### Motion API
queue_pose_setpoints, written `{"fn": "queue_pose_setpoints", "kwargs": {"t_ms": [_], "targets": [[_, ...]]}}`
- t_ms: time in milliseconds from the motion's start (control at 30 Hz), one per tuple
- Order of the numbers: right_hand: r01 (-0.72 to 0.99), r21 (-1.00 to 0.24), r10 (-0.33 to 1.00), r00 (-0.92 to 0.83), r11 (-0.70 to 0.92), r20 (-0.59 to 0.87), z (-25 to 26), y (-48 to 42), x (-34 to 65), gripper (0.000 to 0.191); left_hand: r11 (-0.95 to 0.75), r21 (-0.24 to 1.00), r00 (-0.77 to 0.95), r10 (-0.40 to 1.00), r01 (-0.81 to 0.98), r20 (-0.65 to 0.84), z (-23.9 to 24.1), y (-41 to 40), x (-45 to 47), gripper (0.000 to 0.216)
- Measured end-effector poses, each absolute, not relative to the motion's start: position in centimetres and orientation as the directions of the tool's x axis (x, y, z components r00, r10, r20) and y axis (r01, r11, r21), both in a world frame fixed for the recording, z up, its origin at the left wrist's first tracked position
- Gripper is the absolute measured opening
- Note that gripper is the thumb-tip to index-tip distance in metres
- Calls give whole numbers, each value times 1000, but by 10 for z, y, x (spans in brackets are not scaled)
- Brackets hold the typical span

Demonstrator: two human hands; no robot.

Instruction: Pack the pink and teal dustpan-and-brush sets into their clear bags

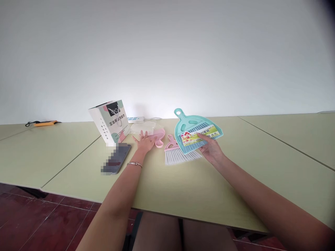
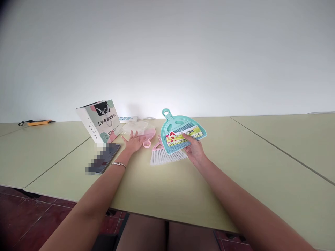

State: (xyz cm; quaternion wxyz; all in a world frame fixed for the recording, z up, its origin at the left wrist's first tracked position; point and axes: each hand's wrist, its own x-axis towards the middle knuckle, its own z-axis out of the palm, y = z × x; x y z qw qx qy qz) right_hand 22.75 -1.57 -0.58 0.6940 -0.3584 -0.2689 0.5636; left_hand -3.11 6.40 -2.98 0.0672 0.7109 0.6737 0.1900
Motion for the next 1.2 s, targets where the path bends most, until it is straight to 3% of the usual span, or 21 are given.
{"fn": "queue_pose_setpoints", "kwargs": {"t_ms": [100, 200, 333, 533, 633, 767, 867, 967, 1100, 1200], "targets": [[-589, -801, 974, 223, 105, -36, -7, -14, 229, 31, -82, 374, 3, 978, 924, 207, -33, 65, -29, 56], [-598, -793, 970, 239, 116, -38, -9, -12, 231, 29, -99, 264, 41, 975, 959, 220, -31, 65, -29, 56], [-628, -771, 967, 245, 102, -72, -12, -9, 233, 28, -99, 124, 89, 992, 987, 90, -19, 73, -32, 64], [-645, -755, 963, 260, 120, -69, -12, -6, 235, 27, -123, 137, 127, 992, 983, -19, -13, 94, -30, 66], [-653, -748, 964, 257, 119, -71, -11, -6, 236, 26, -186, 246, 176, 982, 951, 64, -16, 90, -31, 60], [-657, -745, 963, 258, 117, -76, -11, -5, 238, 26, -430, 420, 370, 903, 799, 221, -10, 63, -45, 54], [-659, -744, 962, 261, 112, -86, -12, -5, 238, 26, -459, 533, 342, 888, 711, 309, 0, 41, -63, 54], [-654, -749, 956, 273, 105, -104, -11, -5, 237, 27, -407, 623, 199, 904, 668, 377, 7, 26, -78, 56], [-642, -763, 960, 257, 81, -114, -11, -6, 236, 25, -289, 577, 18, 903, 764, 429, 14, 19, -77, 51], [-619, -784, 961, 244, 51, -130, -11, -6, 236, 23, -194, 383, -8, 884, 903, 467, 19, 19, -56, 45]]}}
